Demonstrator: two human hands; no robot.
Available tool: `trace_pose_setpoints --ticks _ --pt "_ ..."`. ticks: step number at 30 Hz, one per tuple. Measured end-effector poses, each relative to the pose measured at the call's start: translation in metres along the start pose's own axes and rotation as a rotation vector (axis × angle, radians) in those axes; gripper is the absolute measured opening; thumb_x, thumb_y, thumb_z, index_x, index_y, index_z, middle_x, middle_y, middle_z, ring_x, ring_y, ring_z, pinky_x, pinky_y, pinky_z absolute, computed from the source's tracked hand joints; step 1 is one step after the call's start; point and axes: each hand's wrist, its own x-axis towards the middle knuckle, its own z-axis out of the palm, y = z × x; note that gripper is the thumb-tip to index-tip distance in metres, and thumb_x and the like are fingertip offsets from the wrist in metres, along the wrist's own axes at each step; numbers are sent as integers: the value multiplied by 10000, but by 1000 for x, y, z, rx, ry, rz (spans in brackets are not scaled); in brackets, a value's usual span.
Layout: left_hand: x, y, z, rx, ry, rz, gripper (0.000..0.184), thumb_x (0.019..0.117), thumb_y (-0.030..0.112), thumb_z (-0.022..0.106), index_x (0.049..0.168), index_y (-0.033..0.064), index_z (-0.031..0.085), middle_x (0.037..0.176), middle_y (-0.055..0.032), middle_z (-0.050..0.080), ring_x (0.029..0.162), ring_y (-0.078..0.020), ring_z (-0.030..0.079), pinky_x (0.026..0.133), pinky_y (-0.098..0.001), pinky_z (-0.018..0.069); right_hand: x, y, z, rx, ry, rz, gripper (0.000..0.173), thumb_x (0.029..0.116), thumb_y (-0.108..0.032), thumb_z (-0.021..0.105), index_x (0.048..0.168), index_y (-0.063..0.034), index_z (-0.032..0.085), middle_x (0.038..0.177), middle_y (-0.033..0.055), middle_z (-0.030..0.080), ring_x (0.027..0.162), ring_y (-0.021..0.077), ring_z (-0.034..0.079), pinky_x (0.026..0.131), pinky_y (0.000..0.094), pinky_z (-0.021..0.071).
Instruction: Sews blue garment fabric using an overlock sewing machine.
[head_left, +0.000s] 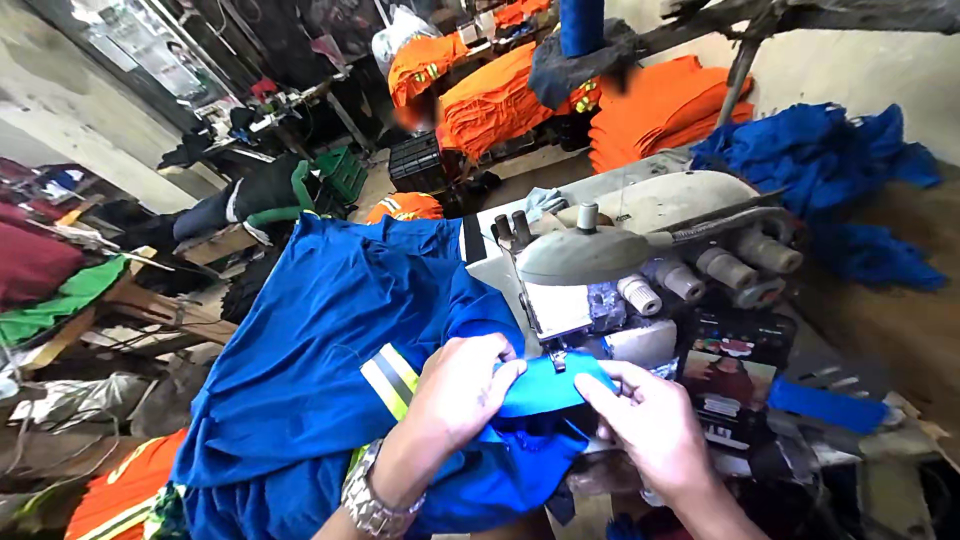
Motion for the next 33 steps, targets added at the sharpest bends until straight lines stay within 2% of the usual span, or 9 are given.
trace_pose_setpoints --ticks 6,9,12,14,16,21,25,28,33 --pt "4 3 6 -109 367 52 171 1001 324 634 928 190 711 669 93 625 586 -38 586 546 -284 501 -19 15 1 -13 142 -189 192 996 -240 647 1028 -78 744 711 -44 695 518 33 625 451 212 549" --pt "-32 19 7 -182 543 122 157 984 288 600 956 177 708 719 120 631 605 56 567 538 -149 493 -59 10 0 274 -51 -125 134 1029 -126 604 1053 -17 680 767 -40 677 559 11 621 477 202 557" --pt "-89 53 19 -335 373 255 162 991 150 648 945 17 730 829 -69 728 721 -74 686 655 -229 583 -71 6 12 667 -363 190 178 1071 -121 497 1195 -53 604 930 -48 704 778 54 684 707 261 601" --pt "-107 58 41 -320 325 325 144 959 174 709 941 36 745 832 -86 737 740 -139 705 654 -298 585 -72 7 21 829 -360 376 261 1066 -108 346 1133 -71 595 954 -22 712 871 73 687 803 280 589" --pt "-101 36 51 -180 435 325 253 924 349 741 1026 119 768 1001 -48 757 954 -153 709 842 -377 584 -73 15 22 845 -323 491 337 1070 -122 277 1056 -90 612 869 -9 725 822 88 707 780 300 612" --pt "-36 -26 55 75 382 248 798 869 735 585 1418 158 620 1575 -25 484 1506 -244 372 1195 -682 249 -48 60 -3 1136 -852 455 309 965 -491 630 982 -190 698 853 -51 641 809 106 654 831 335 572" --pt "-10 -9 59 113 340 275 872 843 771 573 1455 150 588 1563 -6 507 1509 -194 372 1230 -665 185 -42 66 -30 1298 -912 492 345 963 -476 642 1151 -195 714 808 -80 630 731 59 629 743 271 559" --pt "0 2 56 159 277 279 879 810 775 581 1444 166 589 1517 -3 554 1495 -189 396 1235 -641 193 -38 70 -42 1409 -904 449 231 975 -401 643 988 -180 710 811 -67 624 739 70 633 723 266 551" --pt "-4 -4 42 156 208 365 889 844 774 561 1485 159 538 1575 -29 483 1531 -213 327 1224 -674 172 -37 53 -37 1272 -836 410 339 969 -491 618 1022 -168 705 858 -61 628 791 80 640 768 280 556"
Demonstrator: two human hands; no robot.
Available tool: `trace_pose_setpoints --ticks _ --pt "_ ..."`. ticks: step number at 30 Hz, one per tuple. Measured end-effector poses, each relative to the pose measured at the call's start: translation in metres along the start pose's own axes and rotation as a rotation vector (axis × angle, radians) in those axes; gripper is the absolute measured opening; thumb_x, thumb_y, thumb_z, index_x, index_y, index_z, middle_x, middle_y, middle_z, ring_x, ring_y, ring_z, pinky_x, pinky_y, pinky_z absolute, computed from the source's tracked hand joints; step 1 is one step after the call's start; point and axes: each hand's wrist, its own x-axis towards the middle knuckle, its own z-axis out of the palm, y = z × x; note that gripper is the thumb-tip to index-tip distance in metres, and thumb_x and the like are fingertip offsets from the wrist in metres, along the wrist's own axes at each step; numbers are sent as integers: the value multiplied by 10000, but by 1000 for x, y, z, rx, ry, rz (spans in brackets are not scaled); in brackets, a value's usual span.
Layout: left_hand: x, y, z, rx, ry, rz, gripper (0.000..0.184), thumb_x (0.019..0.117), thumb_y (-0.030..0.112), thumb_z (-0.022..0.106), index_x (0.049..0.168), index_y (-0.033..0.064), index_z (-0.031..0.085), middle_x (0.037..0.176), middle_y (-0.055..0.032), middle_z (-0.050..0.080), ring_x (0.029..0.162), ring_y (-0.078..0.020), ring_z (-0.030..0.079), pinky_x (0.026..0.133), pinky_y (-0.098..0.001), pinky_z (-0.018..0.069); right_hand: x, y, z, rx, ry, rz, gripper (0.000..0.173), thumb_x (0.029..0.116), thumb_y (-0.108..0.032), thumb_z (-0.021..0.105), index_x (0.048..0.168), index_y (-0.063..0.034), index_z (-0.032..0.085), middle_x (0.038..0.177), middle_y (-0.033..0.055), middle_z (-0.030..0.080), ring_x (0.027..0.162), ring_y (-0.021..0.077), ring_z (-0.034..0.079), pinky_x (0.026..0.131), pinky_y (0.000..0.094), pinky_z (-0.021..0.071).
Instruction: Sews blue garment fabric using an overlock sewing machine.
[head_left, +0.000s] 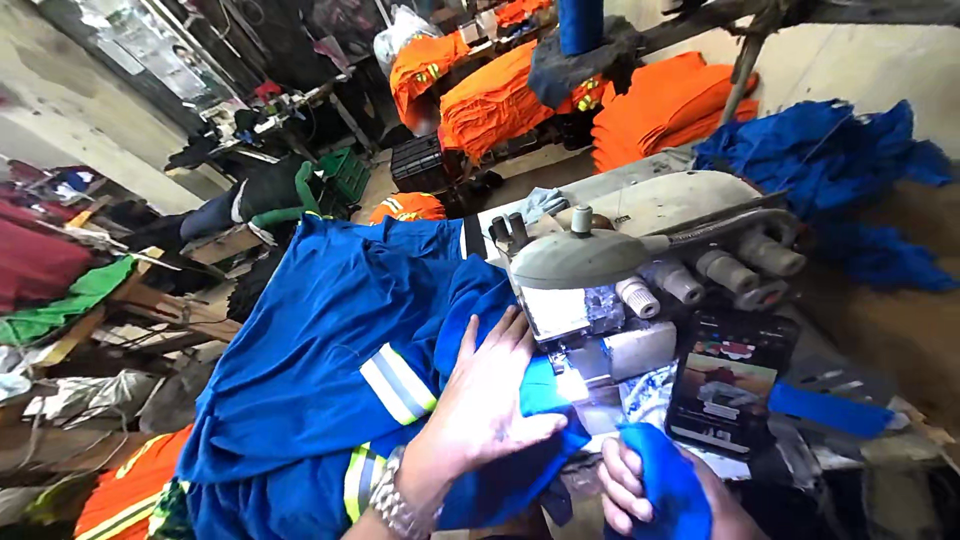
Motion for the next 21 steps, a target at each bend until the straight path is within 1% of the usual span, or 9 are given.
trace_pose_setpoints --ticks 2,4,7,9,11,15,17,19,21 --pt "-21 17 -11 -122 222 -43 582 947 595 616 1310 147 696 1406 -21 642 1375 -175 537 1181 -565 363 2 1 9 -82 64 -35 351 969 -492 620 1053 -168 725 881 -45 662 799 96 657 778 300 567" --pt "-39 52 -14 -426 375 -161 225 969 264 686 1054 77 778 1063 -21 749 1048 -70 675 962 -288 548 2 5 17 -162 178 -113 305 973 -456 636 1072 -182 725 897 -13 694 786 116 675 760 321 585" --pt "-55 98 6 -996 282 -325 141 949 22 670 1048 -58 732 999 -93 698 892 -85 687 800 -240 610 9 16 35 -429 415 -306 166 995 -147 548 1056 -146 703 936 -30 736 838 67 697 760 281 598" --pt "-58 101 21 -1199 338 -352 50 939 15 681 961 -23 706 1000 -77 698 877 -104 686 772 -263 612 16 24 26 -624 360 -530 148 957 -96 637 1072 -119 727 1030 -25 731 946 57 683 838 264 583" --pt "-56 91 22 -1366 364 -338 49 938 67 687 913 28 704 1000 -51 716 889 -86 682 769 -246 591 21 22 13 -772 275 -716 157 980 -261 679 1067 -143 735 1070 -6 726 1001 80 679 882 273 573" --pt "-47 54 4 -1735 168 -377 150 880 253 771 904 166 651 775 45 635 708 -36 625 660 -230 548 26 4 19 -763 344 -734 121 942 -292 735 983 -179 732 862 -80 699 787 -6 654 739 191 567" --pt "-48 20 -24 -1569 -59 -222 172 870 183 757 1008 156 658 873 30 683 809 -46 656 748 -241 559 15 -16 26 -810 321 -495 154 916 -306 765 986 -180 711 841 -76 687 738 -7 642 686 188 563" --pt "-47 -12 -62 -989 -322 37 327 858 232 813 1113 127 639 1022 26 665 926 -45 649 818 -243 570 2 -41 32 -1001 256 -270 176 884 -295 794 994 -180 718 904 -64 704 791 21 661 707 210 573" --pt "-40 -17 -88 -409 -386 191 382 810 323 834 1108 154 665 969 17 642 839 -99 648 685 -337 567 -8 -53 39 -1280 179 -217 248 843 -299 834 1016 -164 719 1025 -42 710 923 51 689 791 243 607"
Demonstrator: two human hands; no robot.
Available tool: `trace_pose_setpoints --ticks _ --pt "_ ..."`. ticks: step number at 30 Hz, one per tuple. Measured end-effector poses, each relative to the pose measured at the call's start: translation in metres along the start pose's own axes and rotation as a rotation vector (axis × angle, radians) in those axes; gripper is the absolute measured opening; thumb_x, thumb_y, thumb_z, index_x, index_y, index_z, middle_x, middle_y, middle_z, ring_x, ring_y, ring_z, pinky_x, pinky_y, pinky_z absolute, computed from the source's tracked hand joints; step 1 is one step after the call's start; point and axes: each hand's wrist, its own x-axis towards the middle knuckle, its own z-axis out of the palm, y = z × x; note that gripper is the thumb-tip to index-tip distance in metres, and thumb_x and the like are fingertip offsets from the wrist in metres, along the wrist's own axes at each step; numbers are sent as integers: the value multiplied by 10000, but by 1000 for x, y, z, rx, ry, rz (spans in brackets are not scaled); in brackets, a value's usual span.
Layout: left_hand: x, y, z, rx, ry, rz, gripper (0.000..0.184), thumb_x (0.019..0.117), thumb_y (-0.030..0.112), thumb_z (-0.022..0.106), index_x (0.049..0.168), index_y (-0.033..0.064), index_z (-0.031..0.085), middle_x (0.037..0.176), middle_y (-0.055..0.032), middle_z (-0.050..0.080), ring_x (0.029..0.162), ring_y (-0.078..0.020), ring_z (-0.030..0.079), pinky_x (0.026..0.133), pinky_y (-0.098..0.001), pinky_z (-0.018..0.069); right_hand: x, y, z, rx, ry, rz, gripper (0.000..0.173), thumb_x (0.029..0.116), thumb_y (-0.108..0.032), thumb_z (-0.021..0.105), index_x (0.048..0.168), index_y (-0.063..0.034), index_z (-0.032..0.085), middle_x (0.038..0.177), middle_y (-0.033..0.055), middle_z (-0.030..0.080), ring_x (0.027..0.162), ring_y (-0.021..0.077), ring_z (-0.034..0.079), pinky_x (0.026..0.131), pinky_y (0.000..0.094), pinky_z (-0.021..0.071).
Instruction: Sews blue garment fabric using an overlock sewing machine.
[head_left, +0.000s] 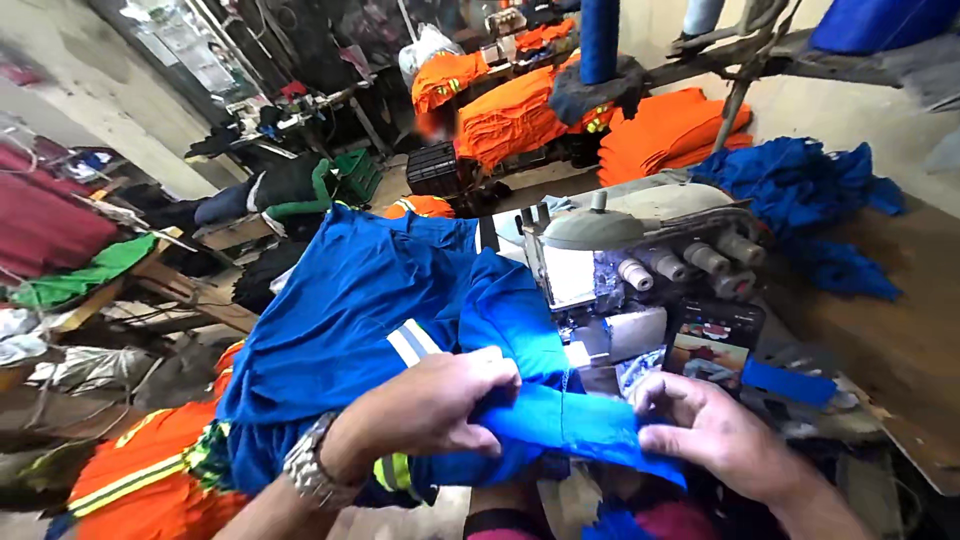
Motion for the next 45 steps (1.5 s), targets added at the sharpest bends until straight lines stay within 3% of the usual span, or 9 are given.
trace_pose_setpoints --ticks 4,7,14,18,23,28,32,37,45 --pt "11 -4 9 76 253 -29 188 980 366 647 900 214 723 850 101 610 779 -8 598 666 -236 530 -5 10 25 -583 144 -287 358 860 -501 780 1009 -182 715 1098 21 668 1063 62 633 874 223 563" --pt "20 -16 34 78 491 -169 197 951 377 674 819 236 708 836 126 622 773 -4 611 671 -259 550 -2 34 43 -531 413 -336 274 972 -406 693 922 -145 761 1001 6 712 964 51 669 816 217 580" --pt "27 -24 51 268 596 -236 139 982 256 646 1031 184 754 962 58 678 836 -65 672 697 -314 589 -2 59 69 -420 743 -226 201 845 -290 818 876 -111 732 785 -50 742 666 8 688 589 188 591" --pt "36 -5 36 279 729 -50 147 971 229 644 971 170 779 957 72 687 855 -8 658 715 -208 572 -25 31 73 -592 464 -284 337 956 -369 721 1035 -46 776 917 41 780 911 85 733 945 291 568" --pt "71 -26 34 183 574 -166 155 996 195 629 997 116 762 982 -12 699 921 -130 680 821 -376 586 2 47 83 81 465 143 572 868 -214 800 1361 6 609 820 24 736 682 125 692 652 306 611" --pt "80 -36 39 11 610 -191 85 951 152 663 938 149 747 957 42 696 923 -60 662 826 -305 568 4 56 80 136 523 184 172 861 -221 807 901 -55 785 783 38 747 699 103 705 655 273 602" --pt "78 -40 47 181 569 -159 173 930 184 596 927 179 769 958 17 670 918 -142 650 782 -410 551 -4 53 84 5 559 180 208 858 -289 813 885 -85 783 738 -3 734 638 71 681 600 260 586" --pt "59 -19 75 397 442 -299 616 1018 639 388 1431 245 619 1586 19 475 1531 -272 324 1164 -744 183 -21 46 87 -89 506 80 173 941 -186 735 908 -22 778 845 29 756 766 41 707 732 243 605" --pt "84 -33 53 381 234 -279 872 941 822 251 1428 187 597 1555 -55 511 1531 -300 326 1140 -811 91 -21 52 99 -103 556 -42 243 963 -163 703 845 43 758 810 91 720 805 71 673 778 240 559"
